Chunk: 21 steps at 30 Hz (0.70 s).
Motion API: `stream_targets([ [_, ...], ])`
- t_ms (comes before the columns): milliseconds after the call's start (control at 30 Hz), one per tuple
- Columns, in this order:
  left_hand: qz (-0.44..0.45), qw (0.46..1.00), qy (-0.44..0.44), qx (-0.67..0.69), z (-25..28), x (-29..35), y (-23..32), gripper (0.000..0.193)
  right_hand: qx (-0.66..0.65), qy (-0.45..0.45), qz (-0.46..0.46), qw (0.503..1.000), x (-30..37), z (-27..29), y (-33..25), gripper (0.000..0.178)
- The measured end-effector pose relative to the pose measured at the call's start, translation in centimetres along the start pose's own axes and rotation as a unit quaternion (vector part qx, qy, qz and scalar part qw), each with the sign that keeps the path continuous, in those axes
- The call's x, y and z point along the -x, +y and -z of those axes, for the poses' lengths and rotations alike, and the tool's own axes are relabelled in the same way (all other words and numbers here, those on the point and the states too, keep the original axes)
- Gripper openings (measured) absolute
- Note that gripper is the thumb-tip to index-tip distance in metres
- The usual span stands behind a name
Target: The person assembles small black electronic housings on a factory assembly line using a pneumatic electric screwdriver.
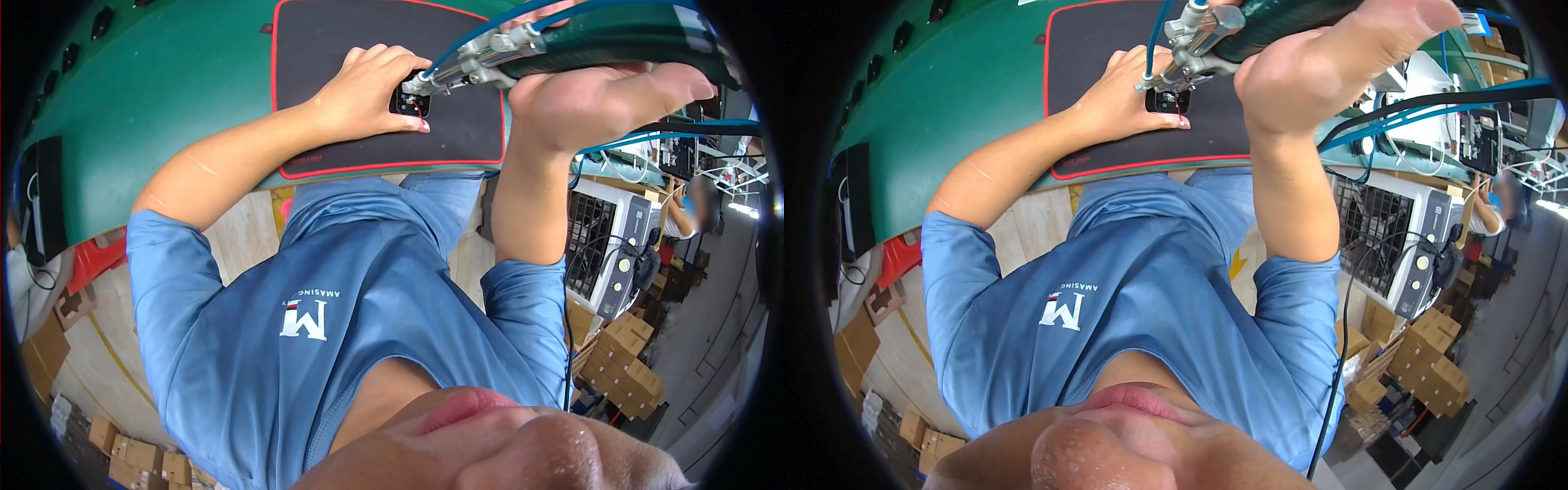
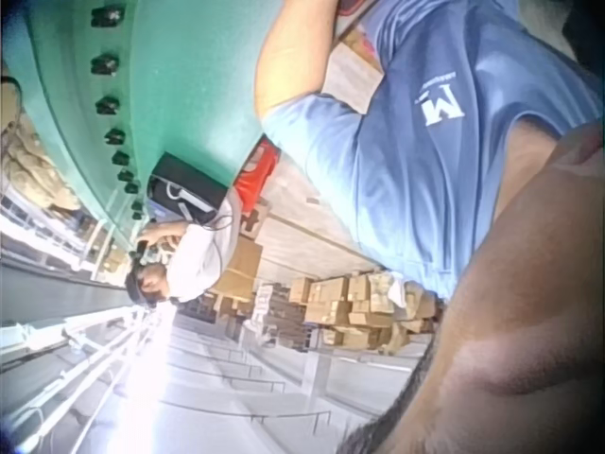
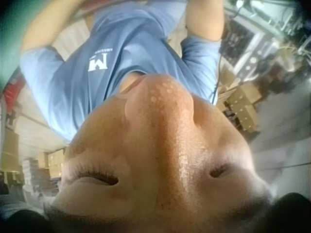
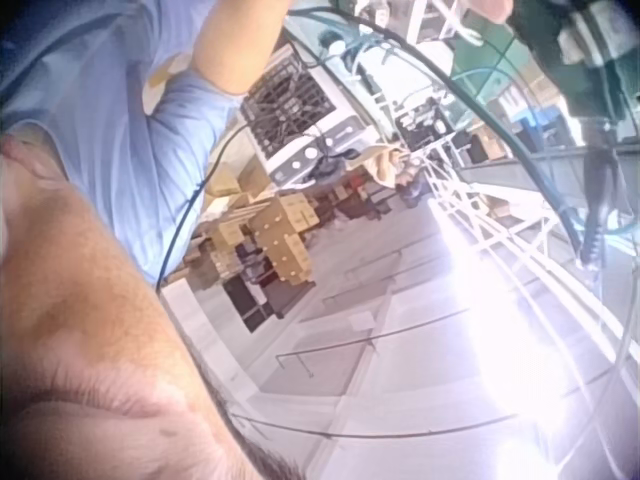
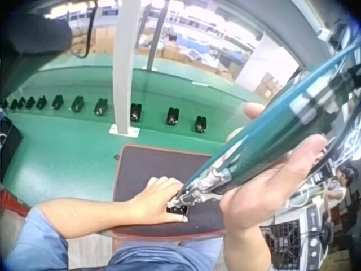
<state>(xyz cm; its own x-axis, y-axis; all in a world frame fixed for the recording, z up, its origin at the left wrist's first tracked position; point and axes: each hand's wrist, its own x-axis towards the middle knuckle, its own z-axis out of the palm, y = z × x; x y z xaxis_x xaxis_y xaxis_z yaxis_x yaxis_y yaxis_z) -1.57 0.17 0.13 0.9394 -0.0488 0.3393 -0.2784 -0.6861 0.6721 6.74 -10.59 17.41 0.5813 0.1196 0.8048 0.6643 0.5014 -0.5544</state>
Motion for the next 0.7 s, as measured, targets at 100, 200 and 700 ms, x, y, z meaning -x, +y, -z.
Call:
stream_targets([
  [100,-0.022,0.999,0.044,-0.006,-0.5,0.4,-0.3,0.074,-0.040,0.182,-0.067,0.980,0.4,-2.3,0.6,0.064],
  [200,-0.011,1.000,0.025,-0.004,-0.3,0.2,-0.1,0.073,0.038,0.013,-0.012,0.999,1.1,1.4,2.6,0.068],
  [700,0.014,1.000,0.001,-0.005,0.0,0.2,0.2,0.078,-0.002,0.015,-0.050,0.999,1.8,1.1,1.6,0.071],
])
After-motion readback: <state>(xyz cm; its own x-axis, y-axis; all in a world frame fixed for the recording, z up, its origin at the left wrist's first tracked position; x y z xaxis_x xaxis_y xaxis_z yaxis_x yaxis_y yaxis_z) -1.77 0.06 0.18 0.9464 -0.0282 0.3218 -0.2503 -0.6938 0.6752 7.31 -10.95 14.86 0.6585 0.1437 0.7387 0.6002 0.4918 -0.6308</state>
